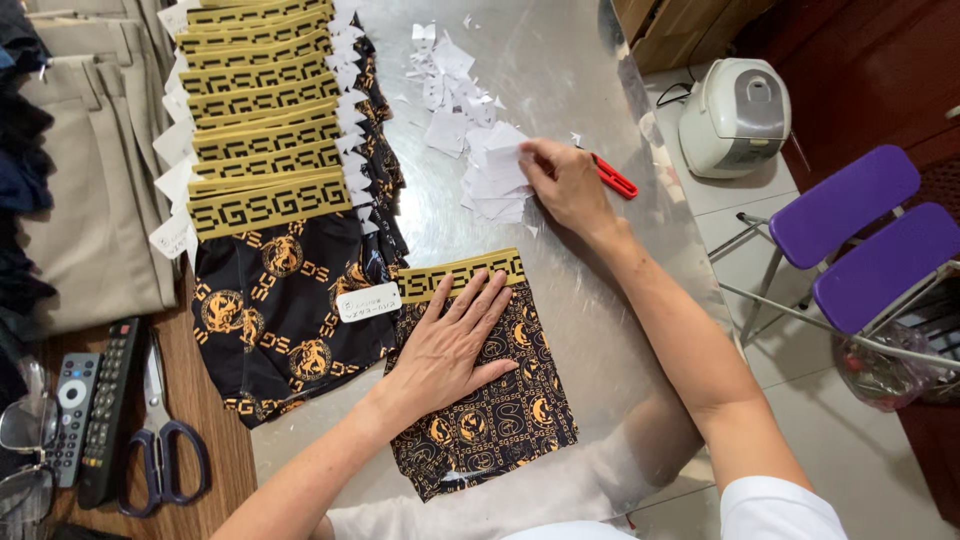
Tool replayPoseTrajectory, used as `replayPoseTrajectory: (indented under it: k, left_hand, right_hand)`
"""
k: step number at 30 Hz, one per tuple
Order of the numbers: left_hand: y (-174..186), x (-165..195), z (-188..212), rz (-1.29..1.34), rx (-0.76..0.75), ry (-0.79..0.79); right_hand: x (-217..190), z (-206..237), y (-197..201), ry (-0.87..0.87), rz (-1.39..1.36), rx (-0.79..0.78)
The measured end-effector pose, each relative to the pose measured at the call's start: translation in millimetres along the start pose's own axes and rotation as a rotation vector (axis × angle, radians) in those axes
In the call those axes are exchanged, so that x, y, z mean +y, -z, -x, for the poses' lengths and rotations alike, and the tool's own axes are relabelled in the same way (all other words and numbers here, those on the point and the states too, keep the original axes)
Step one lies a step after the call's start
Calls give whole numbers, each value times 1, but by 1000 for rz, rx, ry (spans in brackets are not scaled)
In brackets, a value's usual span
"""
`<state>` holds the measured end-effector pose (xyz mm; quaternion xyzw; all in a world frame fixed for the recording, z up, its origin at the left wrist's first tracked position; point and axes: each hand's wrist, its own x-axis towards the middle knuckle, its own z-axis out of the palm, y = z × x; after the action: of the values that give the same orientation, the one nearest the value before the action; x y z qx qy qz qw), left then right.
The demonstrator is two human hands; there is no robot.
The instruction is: The person repeatedly picks up small white paper tags, trims them with a red utility knife, and attaches them to the waistband of black patterned boxer shorts. The person handles the shorts and tags one at a time, stacking the finished items on the table.
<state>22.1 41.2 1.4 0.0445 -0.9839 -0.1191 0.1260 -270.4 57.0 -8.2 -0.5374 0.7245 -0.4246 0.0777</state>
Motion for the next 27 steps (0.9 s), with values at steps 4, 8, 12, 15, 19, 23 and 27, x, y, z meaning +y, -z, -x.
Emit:
replayPoseTrajectory:
  k: [4,8,12,15,19,23,27]
  left_hand:
    - [-1,0,0,3,-8,2]
    - [0,1,0,10,-7,6]
    - [0,1,-1,5,-15,13]
    - [-1,2,0,1,-7,10]
    - [-2,2,0,1,-3,10]
    - [-1,1,0,4,-8,7]
    - [-1,1,0,12,-9,6]
  right_hand:
    - [-8,2,-3,-24,48,33]
    - [-14,3,-3,113,125,104]
    - [-15,3,-3,257,136,126]
    - [-12,2,-4,159,46,90]
    - [-10,3,-3,191,184,105]
    - [-13,3,-2,136,176,106]
    - [-20,2,1,223,172,198]
